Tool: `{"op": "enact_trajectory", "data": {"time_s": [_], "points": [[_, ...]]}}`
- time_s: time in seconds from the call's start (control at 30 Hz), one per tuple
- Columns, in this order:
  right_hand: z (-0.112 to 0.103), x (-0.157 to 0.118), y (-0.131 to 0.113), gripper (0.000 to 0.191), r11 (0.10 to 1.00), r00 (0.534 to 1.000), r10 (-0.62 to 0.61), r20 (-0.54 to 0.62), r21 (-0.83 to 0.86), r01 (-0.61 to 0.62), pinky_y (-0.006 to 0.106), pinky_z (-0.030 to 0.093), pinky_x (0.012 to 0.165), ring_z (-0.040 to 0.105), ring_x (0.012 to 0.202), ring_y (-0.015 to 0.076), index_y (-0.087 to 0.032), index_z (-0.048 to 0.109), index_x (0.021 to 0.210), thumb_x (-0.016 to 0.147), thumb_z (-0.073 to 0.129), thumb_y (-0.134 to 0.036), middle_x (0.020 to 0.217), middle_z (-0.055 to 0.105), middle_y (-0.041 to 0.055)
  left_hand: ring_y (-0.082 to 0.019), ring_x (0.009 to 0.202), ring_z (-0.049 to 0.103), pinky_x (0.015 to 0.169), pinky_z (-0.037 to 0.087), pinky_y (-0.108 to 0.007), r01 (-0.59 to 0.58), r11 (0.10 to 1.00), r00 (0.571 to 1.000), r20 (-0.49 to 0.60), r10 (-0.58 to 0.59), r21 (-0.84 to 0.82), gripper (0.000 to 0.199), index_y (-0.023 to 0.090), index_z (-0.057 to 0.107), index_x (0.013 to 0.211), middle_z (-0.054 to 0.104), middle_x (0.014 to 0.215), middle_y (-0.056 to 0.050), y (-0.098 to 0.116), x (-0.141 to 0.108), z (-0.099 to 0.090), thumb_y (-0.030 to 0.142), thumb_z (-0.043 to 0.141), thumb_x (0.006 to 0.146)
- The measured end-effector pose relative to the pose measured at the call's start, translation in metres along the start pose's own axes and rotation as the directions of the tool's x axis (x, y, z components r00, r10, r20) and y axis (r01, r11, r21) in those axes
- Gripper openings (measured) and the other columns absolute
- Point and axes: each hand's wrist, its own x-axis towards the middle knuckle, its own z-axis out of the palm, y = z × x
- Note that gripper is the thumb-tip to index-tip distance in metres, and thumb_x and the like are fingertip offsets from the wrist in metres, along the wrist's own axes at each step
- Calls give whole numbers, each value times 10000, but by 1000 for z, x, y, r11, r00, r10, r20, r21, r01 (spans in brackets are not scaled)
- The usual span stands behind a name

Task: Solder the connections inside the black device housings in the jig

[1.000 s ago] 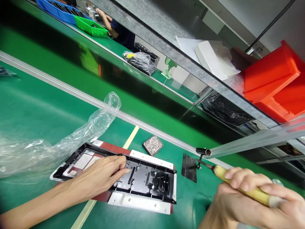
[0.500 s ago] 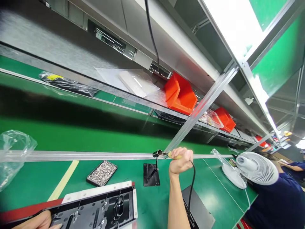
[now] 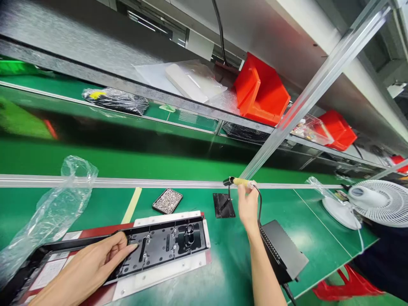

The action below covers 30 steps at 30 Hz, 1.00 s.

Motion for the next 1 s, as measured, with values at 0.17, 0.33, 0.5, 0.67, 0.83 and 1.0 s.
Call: {"op": "enact_trajectory", "data": {"time_s": [0.17, 0.33, 0.5, 0.67, 0.83, 1.0], "points": [[-1, -51, -21, 395, 971, 921, 73, 382, -239, 23, 289, 411, 589, 580, 577, 156, -170, 729, 876, 1009, 482, -448, 648, 636, 1, -167, 600, 616, 616, 411, -264, 23, 999, 1000, -18, -22, 29, 460, 233, 517, 735, 627, 639, 33, 10, -4, -9, 572, 373, 1011], [17, -70, -49, 235, 911, 708, -61, 704, -250, 327, 274, 397, 664, 595, 773, 153, -261, 698, 1134, 1002, 504, -269, 907, 677, 18, -153, 675, 608, 670, 436, -245, 183, 982, 949, -270, -163, 48, 447, 246, 590, 926, 676, 806, 33, 11, -7, -57, 663, 431, 959], [31, -64, -45, 539, 466, 249, -232, 940, -117, 877, 276, 302, 553, 555, 773, 158, -328, 595, 1327, 916, 454, -10, 941, 611, 36, -233, 1003, 647, 775, 468, -269, 435, 849, 826, -508, -244, 300, 634, 210, 522, 1205, 602, 1172, -67, -30, -12, -102, 762, 368, 933], [45, -54, -29, 290, 227, 1, -455, 891, 115, 967, 287, 361, 568, 507, 649, 150, -217, 645, 1111, 1018, 392, -111, 838, 606, 35, -402, 938, 708, 702, 530, -396, 571, 696, 806, -458, -375, 435, 933, 89, 219, 1538, 547, 1269, -254, -59, -8, -106, 797, 242, 930], [42, -39, -35, 290, 173, -88, -535, 840, 211, 962, 274, 395, 544, 534, 611, 149, -202, 610, 1086, 1046, 325, -160, 795, 585, 29, -395, 895, 715, 742, 517, -414, 590, 750, 791, -404, -460, 299, 451, 109, 667, 1141, 709, 1035, -210, -88, 7, -126, 466, 506, 918], [-4, -35, -18, 448, 249, 14, -607, 795, 174, 953, 250, 563, 694, 707, 835, 161, -236, 630, 1219, 1010, 262, -90, 1054, 702, 105, -241, 710, 648, 644, 433, -284, 516, 850, 786, -454, -419, 110, 505, 205, 705, 832, 680, 738, -55, -91, -9, -174, 603, 414, 942]]}}
